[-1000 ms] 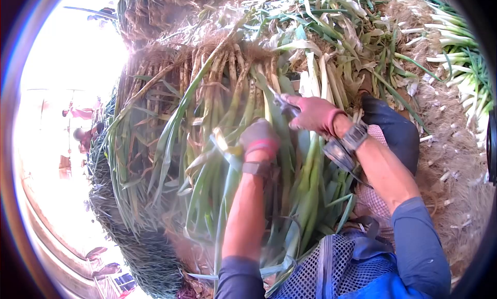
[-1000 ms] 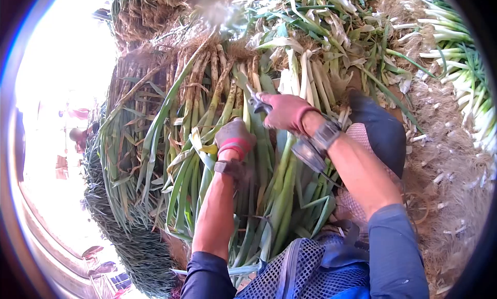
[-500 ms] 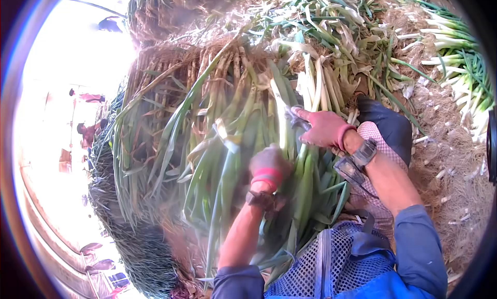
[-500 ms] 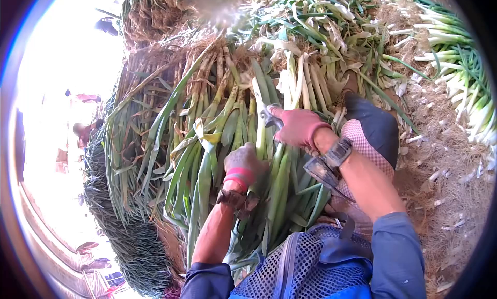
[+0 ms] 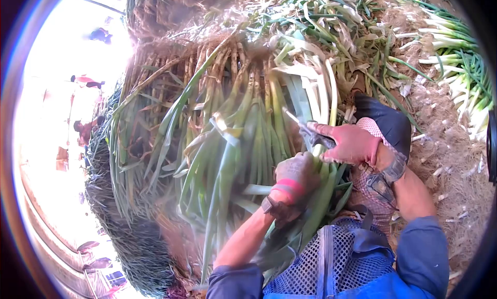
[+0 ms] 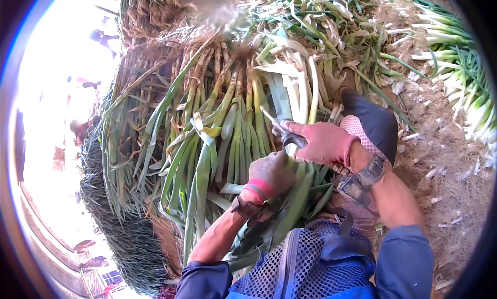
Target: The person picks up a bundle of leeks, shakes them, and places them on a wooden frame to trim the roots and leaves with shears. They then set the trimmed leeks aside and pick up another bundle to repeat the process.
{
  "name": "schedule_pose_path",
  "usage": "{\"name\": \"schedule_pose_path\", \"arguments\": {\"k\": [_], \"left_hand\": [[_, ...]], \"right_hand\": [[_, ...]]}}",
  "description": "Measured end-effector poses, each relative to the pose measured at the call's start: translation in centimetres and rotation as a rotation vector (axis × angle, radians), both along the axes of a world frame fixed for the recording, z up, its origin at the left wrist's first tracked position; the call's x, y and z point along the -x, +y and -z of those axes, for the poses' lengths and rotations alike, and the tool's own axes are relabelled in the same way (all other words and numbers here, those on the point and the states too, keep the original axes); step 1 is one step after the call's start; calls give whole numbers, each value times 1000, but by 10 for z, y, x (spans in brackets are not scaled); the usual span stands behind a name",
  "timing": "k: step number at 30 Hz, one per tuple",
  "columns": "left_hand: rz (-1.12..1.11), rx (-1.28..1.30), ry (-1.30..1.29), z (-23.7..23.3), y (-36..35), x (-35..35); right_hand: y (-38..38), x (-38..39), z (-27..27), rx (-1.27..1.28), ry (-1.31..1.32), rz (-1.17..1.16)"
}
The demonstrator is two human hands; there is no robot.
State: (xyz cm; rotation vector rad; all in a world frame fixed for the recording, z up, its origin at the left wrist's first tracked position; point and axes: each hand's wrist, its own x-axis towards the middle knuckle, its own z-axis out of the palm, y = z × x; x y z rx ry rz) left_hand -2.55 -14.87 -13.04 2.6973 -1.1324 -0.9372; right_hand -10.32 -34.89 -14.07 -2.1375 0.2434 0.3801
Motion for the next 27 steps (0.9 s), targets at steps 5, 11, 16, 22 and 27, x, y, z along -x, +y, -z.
{"name": "schedule_pose_path", "arguments": {"k": [5, 11, 16, 22, 27], "left_hand": [[133, 107, 65, 21, 7, -6], [-305, 166, 709, 21, 29, -48], [-415, 286, 517, 35, 27, -77], [-259, 235, 111, 65, 2, -113], [-329, 94, -23, 89, -15, -123]], "right_hand": [[-3, -20, -27, 222, 175, -28], [9, -33, -25, 212, 238, -290], [13, -56, -20, 309, 232, -314], [4, -118, -6, 291, 289, -98], [-1, -161, 27, 316, 188, 47]]}}
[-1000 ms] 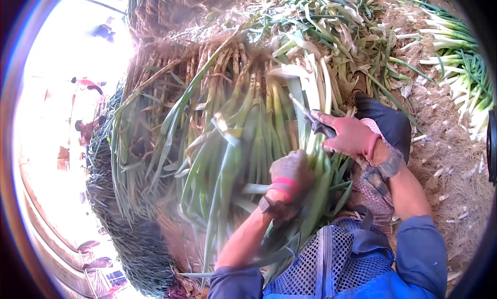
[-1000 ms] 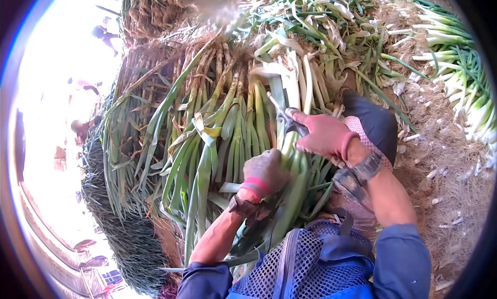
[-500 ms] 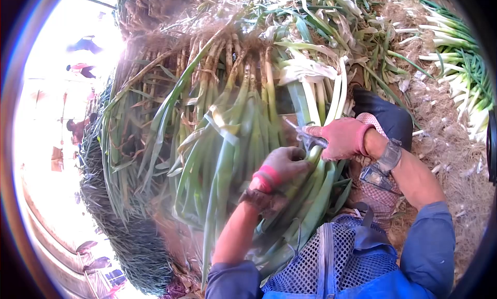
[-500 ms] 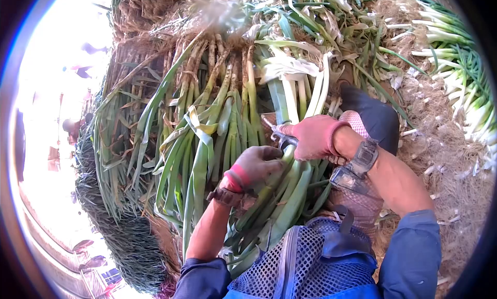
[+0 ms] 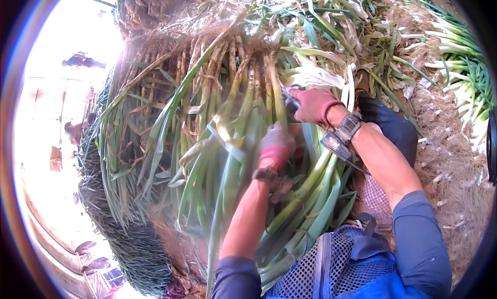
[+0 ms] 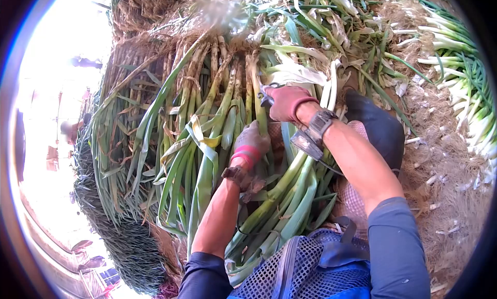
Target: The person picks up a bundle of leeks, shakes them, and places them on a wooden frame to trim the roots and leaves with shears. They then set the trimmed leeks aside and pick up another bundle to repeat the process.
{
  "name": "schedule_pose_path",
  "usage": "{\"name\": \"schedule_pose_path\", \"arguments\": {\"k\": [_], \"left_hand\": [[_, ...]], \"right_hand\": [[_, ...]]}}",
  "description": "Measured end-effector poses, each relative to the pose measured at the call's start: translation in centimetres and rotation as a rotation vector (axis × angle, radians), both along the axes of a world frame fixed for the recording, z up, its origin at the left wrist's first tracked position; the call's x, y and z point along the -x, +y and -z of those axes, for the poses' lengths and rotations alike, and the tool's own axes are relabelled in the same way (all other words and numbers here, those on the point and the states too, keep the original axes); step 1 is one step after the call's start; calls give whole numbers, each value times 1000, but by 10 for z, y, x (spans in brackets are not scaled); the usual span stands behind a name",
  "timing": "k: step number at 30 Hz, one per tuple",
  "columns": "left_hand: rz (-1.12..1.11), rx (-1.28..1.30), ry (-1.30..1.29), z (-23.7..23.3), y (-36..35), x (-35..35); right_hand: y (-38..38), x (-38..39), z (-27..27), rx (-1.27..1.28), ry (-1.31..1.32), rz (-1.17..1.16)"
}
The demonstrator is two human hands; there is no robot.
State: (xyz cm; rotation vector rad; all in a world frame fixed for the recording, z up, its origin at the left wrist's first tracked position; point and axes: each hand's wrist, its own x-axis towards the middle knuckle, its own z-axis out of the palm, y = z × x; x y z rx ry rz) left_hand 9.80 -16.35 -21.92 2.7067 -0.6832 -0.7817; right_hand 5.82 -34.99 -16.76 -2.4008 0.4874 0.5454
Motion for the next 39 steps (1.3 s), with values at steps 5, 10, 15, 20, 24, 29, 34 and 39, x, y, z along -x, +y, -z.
{"name": "schedule_pose_path", "arguments": {"k": [5, 10, 15, 20, 24, 29, 34, 39], "left_hand": [[3, -75, -3, 28, -3, -10], [1, -230, 9, 27, -21, -13], [-14, -176, 116, 19, -25, -14], [-139, -99, 265, 29, -19, -25], [-220, -67, 370, 2, -23, -19], [-177, 15, 398, -10, -6, -8], [-168, 78, 469, -18, 3, 3], [-36, 92, 480, -16, 7, 28]], "right_hand": [[-11, -33, 10, -9, -39, 78], [-26, -49, 36, -31, -144, 165], [-28, -5, 37, -74, -117, 71], [-13, 69, -6, -163, -15, -4], [-1, 134, -30, -148, 36, -146], [4, 174, -49, -169, 66, -197], [1, 172, -44, -135, -14, -97], [-5, 163, -42, -87, -79, -29]]}}
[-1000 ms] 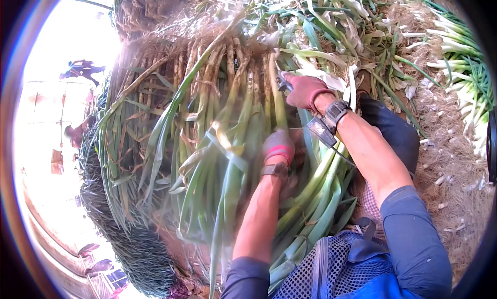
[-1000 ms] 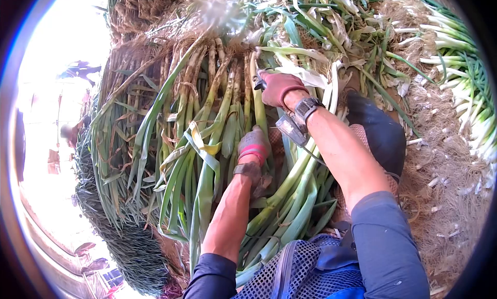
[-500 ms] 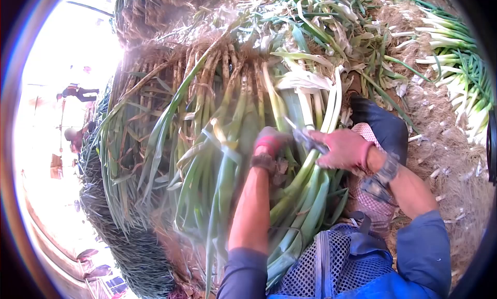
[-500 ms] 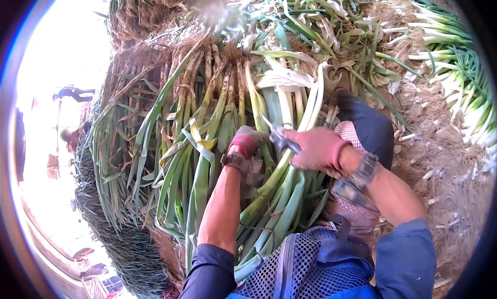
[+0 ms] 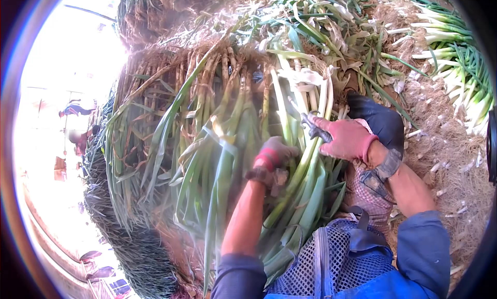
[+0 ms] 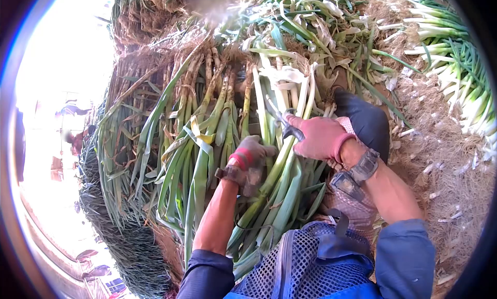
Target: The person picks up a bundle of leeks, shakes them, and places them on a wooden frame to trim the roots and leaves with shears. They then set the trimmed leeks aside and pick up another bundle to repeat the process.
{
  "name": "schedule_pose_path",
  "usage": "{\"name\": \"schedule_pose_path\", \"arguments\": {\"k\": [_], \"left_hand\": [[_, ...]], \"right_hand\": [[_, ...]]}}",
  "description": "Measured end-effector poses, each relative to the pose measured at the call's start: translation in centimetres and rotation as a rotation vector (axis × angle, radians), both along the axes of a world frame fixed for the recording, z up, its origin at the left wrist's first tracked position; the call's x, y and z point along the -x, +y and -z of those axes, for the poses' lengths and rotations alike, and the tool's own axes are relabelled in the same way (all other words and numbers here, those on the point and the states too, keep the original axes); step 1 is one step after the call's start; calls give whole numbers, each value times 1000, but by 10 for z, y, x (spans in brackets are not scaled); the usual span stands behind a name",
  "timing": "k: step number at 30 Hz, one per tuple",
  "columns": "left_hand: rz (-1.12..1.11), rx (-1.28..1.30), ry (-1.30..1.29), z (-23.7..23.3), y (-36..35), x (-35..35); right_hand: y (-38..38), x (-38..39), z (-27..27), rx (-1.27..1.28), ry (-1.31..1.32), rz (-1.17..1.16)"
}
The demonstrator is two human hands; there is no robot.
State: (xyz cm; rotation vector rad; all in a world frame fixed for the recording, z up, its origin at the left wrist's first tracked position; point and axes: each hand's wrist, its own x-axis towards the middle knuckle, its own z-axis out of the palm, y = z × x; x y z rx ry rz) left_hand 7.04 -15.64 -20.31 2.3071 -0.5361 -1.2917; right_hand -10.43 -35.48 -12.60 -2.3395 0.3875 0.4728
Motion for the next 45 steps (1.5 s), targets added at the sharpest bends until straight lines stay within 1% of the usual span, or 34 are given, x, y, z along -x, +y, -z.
{"name": "schedule_pose_path", "arguments": {"k": [1, 2, 3, 4, 6, 7, 8, 9, 10, 11, 12, 13, 14, 15, 16, 17, 18, 19, 20, 21, 22, 23, 26, 27, 29, 32, 33, 36, 37, 38, 40, 42, 43, 45], "left_hand": [[35, -40, -44, -6, -5, 13], [76, -14, -78, 13, -1, 16], [116, 11, -113, 14, -3, 21], [117, 10, -102, 12, -1, 24], [119, 8, -80, -2, 0, 32], [65, 11, -15, -10, 3, 33], [12, 13, 50, -17, 7, 33], [-95, 73, 151, -17, 14, 32], [-101, 70, 153, -16, 19, 29], [-106, 52, 62, -16, 25, 26], [-108, 36, -30, -17, 29, 24], [-53, 9, -141, -18, 33, 21], [-52, 11, -140, -18, 35, 21], [-168, 92, -103, -13, 39, 22], [-285, 173, -66, -8, 43, 21], [-328, 193, -87, -1, 44, 19], [-331, 193, -86, 12, 47, 16], [-296, 226, -175, 22, 48, 12], [-259, 260, -265, 31, 48, 9], [-260, 264, -266, 28, 42, 7], [-156, 197, -458, 22, 36, 6], [-49, 124, -647, 16, 31, 4], [-41, 55, -652, 28, 26, -6], [-38, 52, -652, 26, 24, -7], [-27, -85, -641, 13, 21, -3], [-17, -8, -719, -3, 36, 2], [26, -64, -709, -4, 42, -2], [22, -171, -637, -5, 57, -1], [34, -189, -664, 1, 59, -3], [32, -191, -661, 6, 60, -3], [63, -289, -626, 3, 50, -8], [57, -326, -601, 10, 41, -11], [55, -367, -580, 11, 37, -12], [61, -344, -601, 9, 32, -10]], "right_hand": [[-2, -1, -2, -19, 14, 1], [-3, -2, -4, -39, 28, 1], [0, -5, -14, -194, 104, -9], [5, -10, -14, -198, 108, -11], [13, -17, -6, -98, 139, -167], [16, -22, 2, -36, 104, -140], [15, -24, 5, -37, 109, -143], [14, -29, 5, -78, 102, -169], [15, -33, 5, -122, 96, -196], [18, -36, 3, -196, 142, -239], [22, -39, 2, -197, 145, -241], [25, -42, 1, -145, 145, -268], [28, -46, 0, -93, 145, -295], [30, -56, 2, -38, 219, -233], [28, -59, 5, -37, 220, -234], [27, -62, 8, -59, 167, -202], [27, -65, 10, -83, 114, -171], [30, -71, 0, -92, 194, -204], [32, -78, -2, -90, 194, -207], [33, -85, -3, -98, 227, -150], [30, -91, -2, -108, 261, -92], [27, -98, 20, -47, 167, -52], [13, -126, 26, -36, 178, 36], [8, -134, 39, -48, 113, 48], [0, -149, 54, -19, 89, 62], [-9, -169, 54, 4, 69, 96], [-12, -177, 58, 16, 66, 117], [-19, -193, 65, 27, 58, 137], [-20, -195, 67, 29, 68, 133], [-19, -196, 68, 31, 77, 129], [-20, -188, 73, 54, 69, 118], [-21, -173, 77, -101, 83, 96], [-20, -162, 74, -147, 143, 78], [-12, -132, 70, -233, 85, 4]]}}
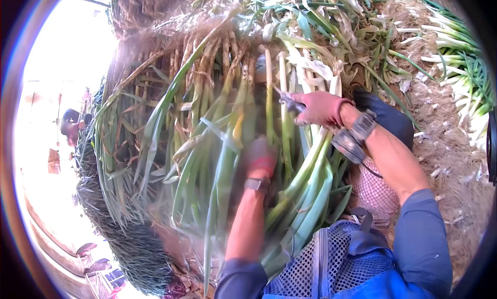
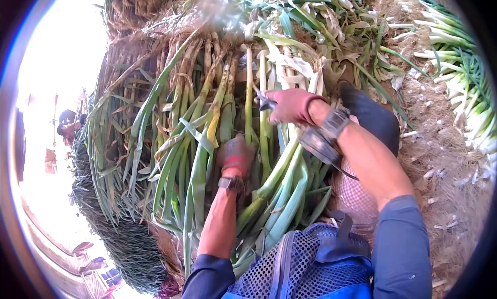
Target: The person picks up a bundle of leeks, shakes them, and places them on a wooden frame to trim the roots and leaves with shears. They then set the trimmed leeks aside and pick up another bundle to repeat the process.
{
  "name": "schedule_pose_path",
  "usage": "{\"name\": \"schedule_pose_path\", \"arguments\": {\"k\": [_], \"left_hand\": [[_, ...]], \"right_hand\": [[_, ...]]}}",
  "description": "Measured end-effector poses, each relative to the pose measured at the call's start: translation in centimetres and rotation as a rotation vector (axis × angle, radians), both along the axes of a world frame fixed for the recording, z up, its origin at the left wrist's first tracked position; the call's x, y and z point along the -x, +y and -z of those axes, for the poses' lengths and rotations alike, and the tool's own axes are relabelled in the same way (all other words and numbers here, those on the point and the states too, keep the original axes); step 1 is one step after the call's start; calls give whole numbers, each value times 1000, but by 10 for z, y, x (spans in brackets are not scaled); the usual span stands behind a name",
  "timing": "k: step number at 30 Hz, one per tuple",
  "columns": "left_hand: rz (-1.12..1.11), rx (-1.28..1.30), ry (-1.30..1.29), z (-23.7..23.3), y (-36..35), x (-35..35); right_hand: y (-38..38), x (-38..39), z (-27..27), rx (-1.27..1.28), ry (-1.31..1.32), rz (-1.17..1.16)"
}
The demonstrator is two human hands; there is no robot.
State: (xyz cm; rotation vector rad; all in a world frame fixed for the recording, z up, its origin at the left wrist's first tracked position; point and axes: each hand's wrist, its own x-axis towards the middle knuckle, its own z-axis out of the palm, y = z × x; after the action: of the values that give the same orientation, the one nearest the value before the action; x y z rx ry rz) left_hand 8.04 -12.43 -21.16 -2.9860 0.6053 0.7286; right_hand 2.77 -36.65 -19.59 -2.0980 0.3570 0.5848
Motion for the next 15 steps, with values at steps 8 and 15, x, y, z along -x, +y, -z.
{"name": "schedule_pose_path", "arguments": {"k": [8, 15], "left_hand": [[-3, -4, -28, 3, -4, -6], [-48, -65, 52, -7, -4, -5]], "right_hand": [[48, 97, -73, -54, 73, -293], [59, 98, -70, 137, 79, -238]]}}
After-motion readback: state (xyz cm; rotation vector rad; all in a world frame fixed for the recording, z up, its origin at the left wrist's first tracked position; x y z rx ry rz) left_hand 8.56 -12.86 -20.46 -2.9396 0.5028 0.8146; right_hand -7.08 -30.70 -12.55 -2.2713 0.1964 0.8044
